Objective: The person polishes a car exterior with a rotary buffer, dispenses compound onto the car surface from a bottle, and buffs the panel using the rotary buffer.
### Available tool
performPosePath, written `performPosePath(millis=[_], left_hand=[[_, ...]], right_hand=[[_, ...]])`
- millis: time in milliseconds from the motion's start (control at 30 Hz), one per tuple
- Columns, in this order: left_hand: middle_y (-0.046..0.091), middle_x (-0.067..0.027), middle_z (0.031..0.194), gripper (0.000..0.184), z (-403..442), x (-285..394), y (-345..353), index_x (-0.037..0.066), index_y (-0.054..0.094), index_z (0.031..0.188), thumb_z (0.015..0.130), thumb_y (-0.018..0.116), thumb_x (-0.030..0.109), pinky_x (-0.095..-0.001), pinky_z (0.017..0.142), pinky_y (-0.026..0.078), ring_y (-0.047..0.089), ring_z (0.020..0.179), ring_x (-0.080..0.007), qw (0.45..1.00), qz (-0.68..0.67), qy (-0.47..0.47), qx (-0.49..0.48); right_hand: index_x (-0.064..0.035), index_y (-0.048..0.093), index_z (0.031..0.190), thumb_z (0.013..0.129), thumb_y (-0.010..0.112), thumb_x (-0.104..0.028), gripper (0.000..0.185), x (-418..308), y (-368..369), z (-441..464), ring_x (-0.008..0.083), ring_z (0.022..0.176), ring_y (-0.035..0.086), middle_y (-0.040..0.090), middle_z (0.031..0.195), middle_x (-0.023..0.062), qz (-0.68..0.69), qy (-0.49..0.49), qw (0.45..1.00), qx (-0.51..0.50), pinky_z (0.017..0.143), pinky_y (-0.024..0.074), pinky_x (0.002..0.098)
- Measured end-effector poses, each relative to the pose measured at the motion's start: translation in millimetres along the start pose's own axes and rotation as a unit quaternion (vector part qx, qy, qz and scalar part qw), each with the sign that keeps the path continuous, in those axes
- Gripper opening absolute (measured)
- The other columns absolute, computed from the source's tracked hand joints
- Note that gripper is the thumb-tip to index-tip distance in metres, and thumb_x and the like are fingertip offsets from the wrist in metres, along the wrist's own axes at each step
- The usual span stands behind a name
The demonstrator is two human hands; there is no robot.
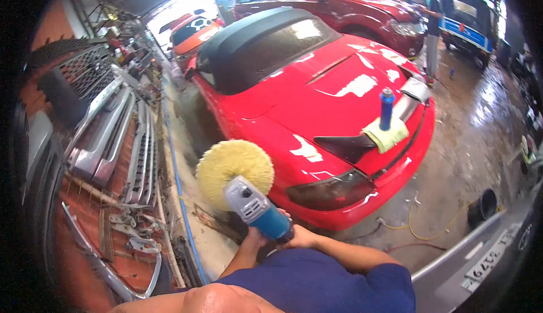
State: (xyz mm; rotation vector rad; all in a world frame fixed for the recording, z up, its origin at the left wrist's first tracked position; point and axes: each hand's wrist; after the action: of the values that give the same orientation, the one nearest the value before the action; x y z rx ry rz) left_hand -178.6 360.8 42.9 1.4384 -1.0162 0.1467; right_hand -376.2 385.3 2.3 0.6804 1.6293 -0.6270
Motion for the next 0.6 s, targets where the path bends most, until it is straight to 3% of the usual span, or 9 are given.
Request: performPosePath(millis=[67, 167, 267, 367, 500, 600], left_hand=[[0.069, -0.0247, 0.132, 0.087, 2.3, 4.5, -14.2, -0.005, 0.063, 0.135, 0.101, 0.040, 0.072, -0.0525, 0.107, 0.055, 0.069, 0.121, -0.0387, 1.000, -0.002, -0.012, -0.023], [0.069, -0.0239, 0.132, 0.090, 3.5, 21.2, -21.3, -0.004, 0.062, 0.136, 0.100, 0.040, 0.075, -0.0507, 0.107, 0.056, 0.069, 0.122, -0.0365, 0.999, 0.032, 0.014, 0.004], [0.069, -0.0238, 0.132, 0.091, -5.0, 36.6, -28.0, -0.004, 0.062, 0.136, 0.100, 0.039, 0.075, -0.0495, 0.107, 0.056, 0.070, 0.122, -0.0357, 0.998, 0.063, 0.000, -0.011], [0.069, -0.0242, 0.132, 0.089, -13.0, 48.3, -41.7, -0.004, 0.062, 0.136, 0.100, 0.038, 0.074, -0.0495, 0.107, 0.055, 0.069, 0.123, -0.0350, 0.996, 0.075, -0.012, -0.051], [0.069, -0.0239, 0.131, 0.087, -18.2, 59.2, -70.2, -0.003, 0.063, 0.134, 0.101, 0.038, 0.073, -0.0502, 0.107, 0.055, 0.068, 0.124, -0.0351, 0.996, -0.017, -0.050, -0.066], [0.069, -0.0238, 0.131, 0.084, -22.0, 83.0, -81.2, -0.003, 0.064, 0.134, 0.102, 0.038, 0.071, -0.0509, 0.105, 0.056, 0.069, 0.122, -0.0356, 0.997, -0.051, -0.041, -0.030]], right_hand=[[-0.0042, 0.070, 0.128, 0.080, 0.094, -0.030, 0.060, -3.7, 7.3, 4.9, 0.0223, 0.115, 0.066, 0.073, 0.121, 0.0113, 0.015, 0.017, 1.000, 0.016, 0.104, 0.0523, 0.0398], [-0.0041, 0.067, 0.133, 0.080, 0.094, -0.034, 0.067, -34.4, 15.9, 8.3, 0.0238, 0.118, 0.066, 0.072, 0.126, 0.0128, 0.029, 0.050, 0.998, 0.022, 0.105, 0.0520, 0.0410], [-0.0059, 0.074, 0.120, 0.078, 0.094, -0.038, 0.057, -39.7, 30.8, 16.2, 0.0211, 0.108, 0.070, 0.076, 0.116, 0.0098, 0.066, 0.006, 0.996, 0.053, 0.100, 0.0538, 0.0391], [-0.0040, 0.065, 0.137, 0.080, 0.094, -0.034, 0.070, -26.7, 43.0, 36.2, 0.0221, 0.123, 0.064, 0.070, 0.133, 0.0124, -0.007, 0.023, 0.999, 0.027, 0.107, 0.0512, 0.0406], [-0.0040, 0.070, 0.127, 0.084, 0.092, -0.026, 0.053, -6.8, 71.7, 61.6, 0.0196, 0.113, 0.066, 0.073, 0.121, 0.0085, 0.073, -0.049, 0.993, 0.077, 0.103, 0.0521, 0.0382], [-0.0035, 0.072, 0.122, 0.085, 0.091, -0.026, 0.047, -28.7, 84.1, 79.6, 0.0178, 0.109, 0.066, 0.074, 0.117, 0.0077, 0.095, 0.009, 0.993, 0.066, 0.101, 0.0524, 0.0373]])
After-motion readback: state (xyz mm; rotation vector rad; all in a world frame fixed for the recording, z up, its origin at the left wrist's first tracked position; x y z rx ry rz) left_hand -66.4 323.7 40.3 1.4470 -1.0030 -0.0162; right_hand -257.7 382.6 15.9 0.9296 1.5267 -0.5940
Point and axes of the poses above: each hand's wrist, its own z-axis towards the middle knuckle, its own y-axis out of the palm, x = y × z
